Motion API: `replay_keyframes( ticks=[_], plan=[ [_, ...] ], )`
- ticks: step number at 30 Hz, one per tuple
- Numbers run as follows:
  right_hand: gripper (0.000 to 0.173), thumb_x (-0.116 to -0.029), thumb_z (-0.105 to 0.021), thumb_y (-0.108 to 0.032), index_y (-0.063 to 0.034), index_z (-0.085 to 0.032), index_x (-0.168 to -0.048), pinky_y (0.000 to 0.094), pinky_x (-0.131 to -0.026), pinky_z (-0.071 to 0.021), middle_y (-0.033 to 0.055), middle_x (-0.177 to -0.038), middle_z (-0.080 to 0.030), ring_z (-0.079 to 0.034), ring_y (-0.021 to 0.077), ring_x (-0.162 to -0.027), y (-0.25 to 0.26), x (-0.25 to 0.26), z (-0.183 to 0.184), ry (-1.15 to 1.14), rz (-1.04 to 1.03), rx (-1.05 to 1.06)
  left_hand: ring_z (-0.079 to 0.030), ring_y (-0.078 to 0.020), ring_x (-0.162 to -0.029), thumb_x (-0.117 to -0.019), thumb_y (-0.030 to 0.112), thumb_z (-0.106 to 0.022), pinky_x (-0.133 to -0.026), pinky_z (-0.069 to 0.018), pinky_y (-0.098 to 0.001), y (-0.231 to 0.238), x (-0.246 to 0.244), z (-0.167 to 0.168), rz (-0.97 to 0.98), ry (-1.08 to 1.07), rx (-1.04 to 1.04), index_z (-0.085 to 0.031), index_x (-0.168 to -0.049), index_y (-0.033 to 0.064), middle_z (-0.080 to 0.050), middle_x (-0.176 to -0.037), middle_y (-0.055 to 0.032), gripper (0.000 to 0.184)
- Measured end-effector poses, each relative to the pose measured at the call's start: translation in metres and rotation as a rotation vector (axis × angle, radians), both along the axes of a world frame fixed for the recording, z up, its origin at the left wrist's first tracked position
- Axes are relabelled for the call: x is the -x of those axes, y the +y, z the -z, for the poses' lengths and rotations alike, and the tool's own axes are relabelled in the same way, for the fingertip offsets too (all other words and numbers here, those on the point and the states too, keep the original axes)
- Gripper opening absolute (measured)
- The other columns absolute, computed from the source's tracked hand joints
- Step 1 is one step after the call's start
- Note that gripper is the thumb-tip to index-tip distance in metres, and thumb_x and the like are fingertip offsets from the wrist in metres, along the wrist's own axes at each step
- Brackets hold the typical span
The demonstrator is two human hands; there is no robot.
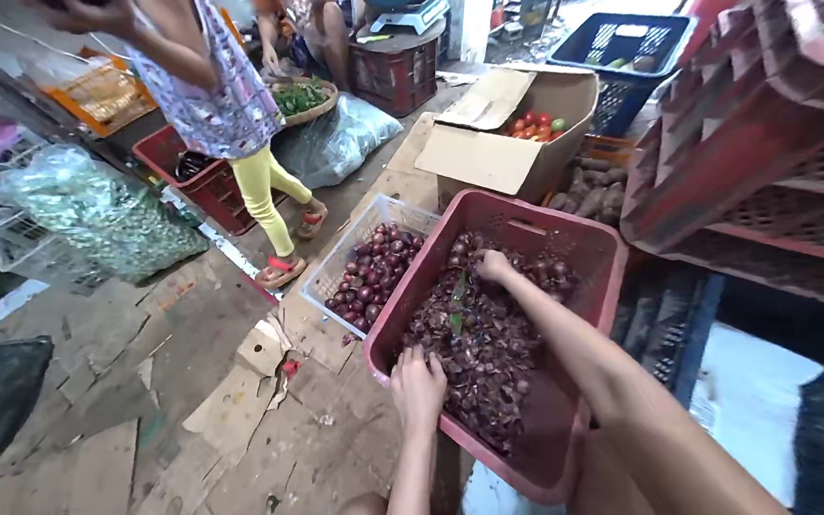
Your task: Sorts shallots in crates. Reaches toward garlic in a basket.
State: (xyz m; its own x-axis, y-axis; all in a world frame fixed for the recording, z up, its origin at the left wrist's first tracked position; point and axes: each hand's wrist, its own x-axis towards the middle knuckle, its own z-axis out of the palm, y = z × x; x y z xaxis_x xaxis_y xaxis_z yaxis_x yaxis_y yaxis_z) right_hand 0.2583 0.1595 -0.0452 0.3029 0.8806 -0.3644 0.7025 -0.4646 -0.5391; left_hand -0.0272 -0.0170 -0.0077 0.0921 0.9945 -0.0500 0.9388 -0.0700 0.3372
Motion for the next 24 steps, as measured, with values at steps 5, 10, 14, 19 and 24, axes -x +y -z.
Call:
replay_keyframes(
  ticks=[5, 10, 14, 19, 24],
  plan=[
    [0.089, -0.0801, -0.082, -0.026, -0.0167, -0.04, -0.158, 0.0703, -0.098, -0.0474, 0.0287, -0.159, -0.034, -0.052, 0.0526, -0.129, 0.037, 0.022, 0.011, 0.0, 0.086, -0.16, -0.071, -0.0209, -0.099, -0.0973, 0.035, -0.057, -0.087, -0.0567, -0.0445, -0.004, 0.0, -0.003, -0.006, -0.004, -0.058, -0.077, -0.105, 0.0139, -0.075, -0.103, -0.0031, 0.03],
    [0.121, -0.0604, -0.096, -0.036, -0.0157, -0.032, -0.161, 0.0717, -0.098, -0.0472, 0.0242, -0.165, -0.025, -0.05, 0.0521, -0.131, 0.069, 0.018, 0.017, -0.062, 0.072, 0.0, -0.072, -0.0203, -0.096, -0.0963, 0.035, -0.057, -0.084, -0.0574, -0.0438, -0.004, 0.0, -0.001, -0.012, 0.016, -0.087, -0.078, -0.101, 0.0146, -0.075, -0.099, -0.0018, 0.03],
    [0.127, -0.054, -0.099, -0.033, -0.0107, -0.031, -0.159, 0.0698, -0.09, -0.0535, 0.0319, -0.163, -0.02, -0.056, 0.0557, -0.122, 0.075, 0.025, 0.03, -0.138, 0.081, -0.005, -0.071, -0.0189, -0.097, -0.0967, 0.037, -0.056, -0.083, -0.0571, -0.0412, -0.006, 0.0, -0.003, -0.001, 0.053, -0.041, -0.078, -0.102, 0.0157, -0.075, -0.1, -0.0009, 0.03],
    [0.101, -0.0681, -0.091, -0.015, -0.0087, -0.039, -0.154, 0.0653, -0.089, -0.0549, 0.0362, -0.16, -0.023, -0.059, 0.0552, -0.116, 0.066, 0.049, 0.042, -0.094, 0.182, -0.072, -0.071, -0.0187, -0.102, -0.0987, 0.038, -0.052, -0.087, -0.0561, -0.0408, -0.002, -0.002, -0.006, 0.017, 0.053, 0.037, -0.077, -0.106, 0.0156, -0.075, -0.106, -0.0005, 0.034],
    [0.073, -0.0712, -0.089, -0.022, -0.0099, -0.059, -0.136, 0.0591, -0.1, -0.0509, 0.0278, -0.141, -0.052, -0.056, 0.0424, -0.127, 0.035, 0.031, 0.022, 0.133, 0.23, -0.144, -0.069, -0.0205, -0.109, -0.1009, 0.037, -0.048, -0.093, -0.0545, -0.043, 0.002, -0.005, -0.011, 0.033, 0.05, 0.138, -0.074, -0.112, 0.0138, -0.074, -0.114, -0.003, 0.037]
  ],
)
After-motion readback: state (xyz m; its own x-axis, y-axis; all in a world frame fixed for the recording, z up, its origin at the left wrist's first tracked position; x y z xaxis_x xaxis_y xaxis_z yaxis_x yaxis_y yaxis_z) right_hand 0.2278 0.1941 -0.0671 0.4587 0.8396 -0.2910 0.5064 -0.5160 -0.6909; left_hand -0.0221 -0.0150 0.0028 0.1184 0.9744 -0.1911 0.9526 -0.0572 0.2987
